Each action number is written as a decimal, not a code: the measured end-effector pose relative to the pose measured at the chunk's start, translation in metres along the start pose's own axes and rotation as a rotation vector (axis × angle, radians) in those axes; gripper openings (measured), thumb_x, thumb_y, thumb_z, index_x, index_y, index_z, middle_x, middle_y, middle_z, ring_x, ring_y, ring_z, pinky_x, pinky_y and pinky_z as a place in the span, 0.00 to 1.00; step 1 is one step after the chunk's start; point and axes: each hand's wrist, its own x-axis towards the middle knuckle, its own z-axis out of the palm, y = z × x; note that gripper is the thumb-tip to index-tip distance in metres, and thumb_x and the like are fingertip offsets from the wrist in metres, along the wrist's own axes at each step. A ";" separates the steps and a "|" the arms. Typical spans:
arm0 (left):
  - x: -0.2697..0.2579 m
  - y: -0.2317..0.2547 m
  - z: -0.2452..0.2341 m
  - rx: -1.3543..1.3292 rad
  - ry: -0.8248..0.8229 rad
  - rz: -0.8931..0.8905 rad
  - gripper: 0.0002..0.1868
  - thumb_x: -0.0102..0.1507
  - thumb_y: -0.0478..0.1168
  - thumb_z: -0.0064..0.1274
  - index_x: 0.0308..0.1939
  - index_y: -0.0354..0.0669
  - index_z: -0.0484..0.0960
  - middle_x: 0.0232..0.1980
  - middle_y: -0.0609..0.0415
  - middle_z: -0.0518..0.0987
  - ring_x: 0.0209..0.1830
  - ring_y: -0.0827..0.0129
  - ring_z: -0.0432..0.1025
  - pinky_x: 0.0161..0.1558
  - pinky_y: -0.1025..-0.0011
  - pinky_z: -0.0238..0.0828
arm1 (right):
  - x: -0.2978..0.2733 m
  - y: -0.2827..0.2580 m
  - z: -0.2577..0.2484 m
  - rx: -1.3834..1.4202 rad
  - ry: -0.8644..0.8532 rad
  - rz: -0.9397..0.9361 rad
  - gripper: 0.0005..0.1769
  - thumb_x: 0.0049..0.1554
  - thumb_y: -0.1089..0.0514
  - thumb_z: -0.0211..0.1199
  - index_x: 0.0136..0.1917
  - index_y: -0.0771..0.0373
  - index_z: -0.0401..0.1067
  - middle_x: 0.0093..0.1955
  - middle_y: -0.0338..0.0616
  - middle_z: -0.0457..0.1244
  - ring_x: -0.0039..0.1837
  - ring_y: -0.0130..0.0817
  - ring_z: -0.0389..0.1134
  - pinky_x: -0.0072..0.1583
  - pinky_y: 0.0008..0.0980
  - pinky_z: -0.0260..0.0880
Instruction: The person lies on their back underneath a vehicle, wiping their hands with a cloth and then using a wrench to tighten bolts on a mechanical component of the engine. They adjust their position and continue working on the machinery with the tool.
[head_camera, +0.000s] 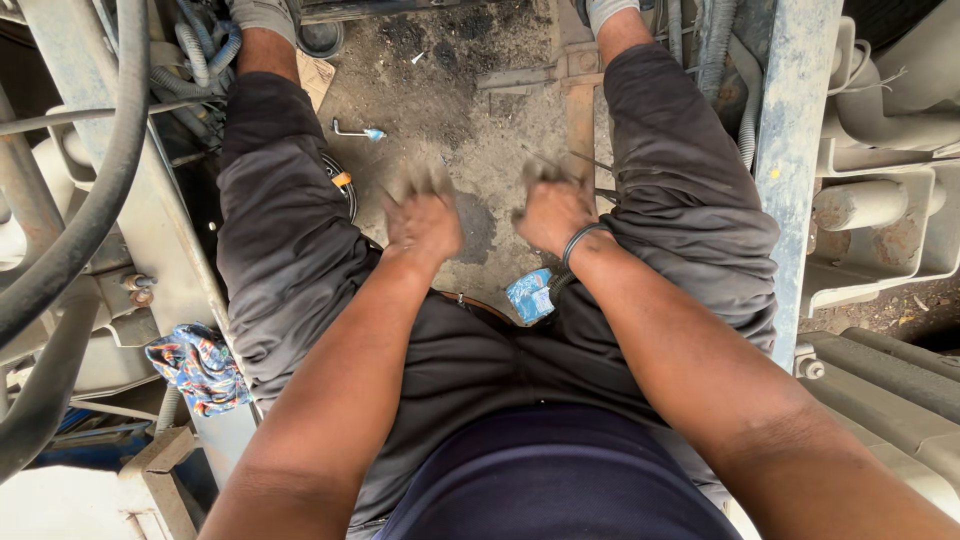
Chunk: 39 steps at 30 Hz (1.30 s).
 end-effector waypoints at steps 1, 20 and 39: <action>-0.002 -0.002 0.005 -0.147 -0.411 0.049 0.39 0.60 0.48 0.58 0.72 0.35 0.65 0.73 0.34 0.64 0.71 0.43 0.61 0.68 0.37 0.53 | 0.005 0.001 0.006 0.115 -0.294 0.044 0.46 0.58 0.45 0.60 0.83 0.61 0.49 0.70 0.62 0.64 0.72 0.51 0.66 0.72 0.45 0.64; 0.002 -0.004 -0.076 -0.354 -0.083 -0.327 0.61 0.58 0.69 0.54 0.80 0.39 0.40 0.82 0.39 0.38 0.83 0.40 0.25 0.72 0.31 0.25 | -0.005 -0.010 -0.016 0.040 0.156 0.152 0.42 0.55 0.39 0.65 0.75 0.59 0.60 0.82 0.63 0.46 0.86 0.65 0.33 0.77 0.73 0.32; 0.025 -0.010 -0.008 -0.663 -0.337 -0.349 0.59 0.61 0.75 0.50 0.79 0.34 0.52 0.71 0.29 0.68 0.71 0.42 0.66 0.68 0.46 0.64 | 0.018 0.006 0.004 0.655 0.136 0.137 0.41 0.61 0.25 0.46 0.61 0.63 0.75 0.45 0.60 0.70 0.54 0.53 0.74 0.57 0.46 0.71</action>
